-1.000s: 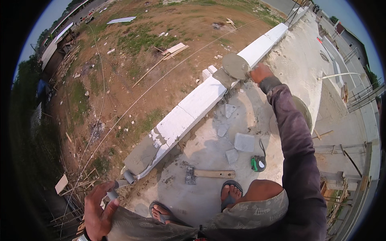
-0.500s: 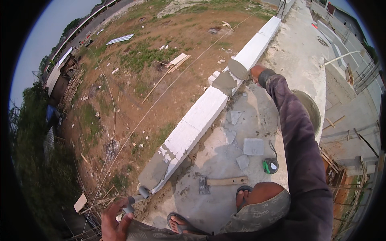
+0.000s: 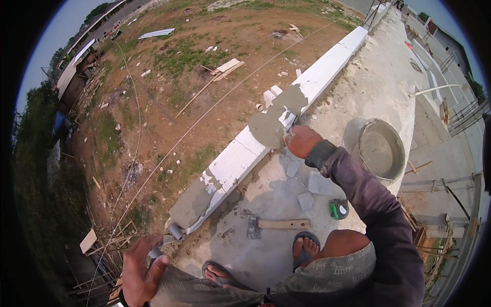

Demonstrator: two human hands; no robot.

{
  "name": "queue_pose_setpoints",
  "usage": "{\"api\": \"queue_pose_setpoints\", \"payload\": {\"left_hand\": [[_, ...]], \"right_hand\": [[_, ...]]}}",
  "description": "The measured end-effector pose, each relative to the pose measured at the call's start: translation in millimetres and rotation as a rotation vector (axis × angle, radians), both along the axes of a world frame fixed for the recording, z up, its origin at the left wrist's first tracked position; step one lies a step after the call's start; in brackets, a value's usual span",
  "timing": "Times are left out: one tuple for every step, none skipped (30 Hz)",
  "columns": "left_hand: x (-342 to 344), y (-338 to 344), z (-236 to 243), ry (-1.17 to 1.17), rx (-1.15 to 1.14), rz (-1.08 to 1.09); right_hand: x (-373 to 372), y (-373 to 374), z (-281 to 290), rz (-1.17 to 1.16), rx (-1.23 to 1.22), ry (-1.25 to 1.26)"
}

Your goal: The person places white rectangular tiles along a concrete ledge, applies cement with a trowel, and adjusts the tiles to align them. The person uses a tape measure to check spacing and continues applying cement between tiles.

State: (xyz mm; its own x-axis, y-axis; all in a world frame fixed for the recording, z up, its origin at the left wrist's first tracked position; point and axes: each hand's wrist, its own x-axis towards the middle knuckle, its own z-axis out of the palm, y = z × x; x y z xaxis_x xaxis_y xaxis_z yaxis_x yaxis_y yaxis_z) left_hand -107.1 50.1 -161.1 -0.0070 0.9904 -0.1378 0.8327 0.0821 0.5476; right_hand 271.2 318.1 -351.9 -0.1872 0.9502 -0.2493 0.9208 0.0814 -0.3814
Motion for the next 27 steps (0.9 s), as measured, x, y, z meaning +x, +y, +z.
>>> {"api": "queue_pose_setpoints", "payload": {"left_hand": [[1.4, -0.1, -0.4, 0.002, 0.024, 0.003], [2.4, 0.7, -0.1, 0.015, 0.01, 0.001], [3.3, 1.5, 0.5, 0.028, -0.005, -0.001], [4.0, 3.4, 0.7, 0.042, -0.019, -0.004], [4.3, 5.8, 0.8, 0.034, -0.058, -0.002], [4.0, 8.6, 0.9, 0.026, -0.095, -0.002], [3.8, 10.9, 0.9, 0.02, -0.132, -0.003], [4.4, 10.8, 1.0, 0.018, -0.108, -0.003], [4.7, 10.3, 0.7, 0.016, -0.084, -0.002], [4.9, 9.2, 0.3, 0.013, -0.058, 0.001], [4.6, 8.0, -0.3, 0.014, -0.057, -0.004], [3.6, 6.5, -0.4, 0.015, -0.057, -0.007], [2.8, 4.7, -0.7, 0.016, -0.058, -0.01], [2.5, 3.1, -1.7, -0.012, -0.052, 0.011], [2.5, 1.2, -2.9, -0.04, -0.05, 0.034], [2.8, -0.5, -3.8, -0.069, -0.046, 0.056], [2.9, -1.9, -3.8, -0.065, -0.038, 0.062], [3.2, -3.3, -3.6, -0.062, -0.03, 0.067], [3.0, -3.6, -2.5, -0.058, -0.023, 0.069], [1.6, -3.6, 0.6, -0.061, -0.077, 0.083], [-0.6, -2.5, 4.9, -0.066, -0.134, 0.089], [-1.8, -0.6, 6.9, -0.082, -0.194, 0.086], [-2.1, 0.8, 7.5, -0.034, -0.208, 0.086], [-1.9, 1.7, 7.7, 0.008, -0.227, 0.083], [-0.9, 2.8, 6.4, 0.053, -0.249, 0.083], [1.1, 4.5, 2.7, -0.005, -0.21, 0.098], [3.4, 6.0, -1.0, -0.054, -0.17, 0.122]], "right_hand": [[-9.6, -9.4, 7.6, 0.062, -0.016, 0.025], [-21.3, -22.7, 12.0, 0.101, -0.002, 0.039], [-31.9, -35.5, 14.7, 0.125, -0.02, 0.038], [-39.2, -47.6, 16.9, 0.18, -0.023, 0.063], [-44.1, -58.1, 17.6, 0.218, -0.066, 0.057], [-46.3, -62.7, 17.4, 0.271, -0.111, 0.061], [-44.5, -63.7, 16.8, 0.221, -0.064, 0.045], [-38.6, -60.8, 16.2, 0.188, -0.021, 0.04], [-31.5, -54.5, 14.2, 0.175, 0.033, 0.047], [-17.7, -40.4, 12.7, 0.1, 0.083, -0.002], [0.4, -19.1, 11.8, 0.043, 0.095, -0.048], [17.7, 4.1, 9.2, -0.007, 0.107, -0.096], [40.3, 31.9, 8.9, -0.033, 0.082, -0.092], [58.1, 56.7, 2.3, -0.157, 0.149, -0.14], [79.3, 86.4, -1.3, -0.261, 0.145, -0.153], [101.7, 116.5, -3.2, -0.338, 0.143, -0.191], [121.7, 143.8, -4.4, -0.388, 0.15, -0.237], [147.7, 156.8, -4.6, -0.485, 0.213, -0.218], [172.4, 164.4, -0.9, -0.648, 0.244, -0.24], [199.2, 161.6, 8.3, -0.671, 0.247, -0.227], [222.9, 152.5, 20.1, -0.735, 0.239, -0.231], [245.9, 135.1, 34.3, -0.72, 0.18, -0.244], [271.6, 108.2, 51.5, -0.724, 0.116, -0.279], [293.9, 75.3, 66.7, -0.718, 0.09, -0.31], [308.1, 41.0, 74.6, -0.687, 0.077, -0.351], [320.3, 6.5, 83.4, -0.548, -0.007, -0.512], [322.3, -20.3, 82.5, -0.488, -0.015, -0.658]]}}
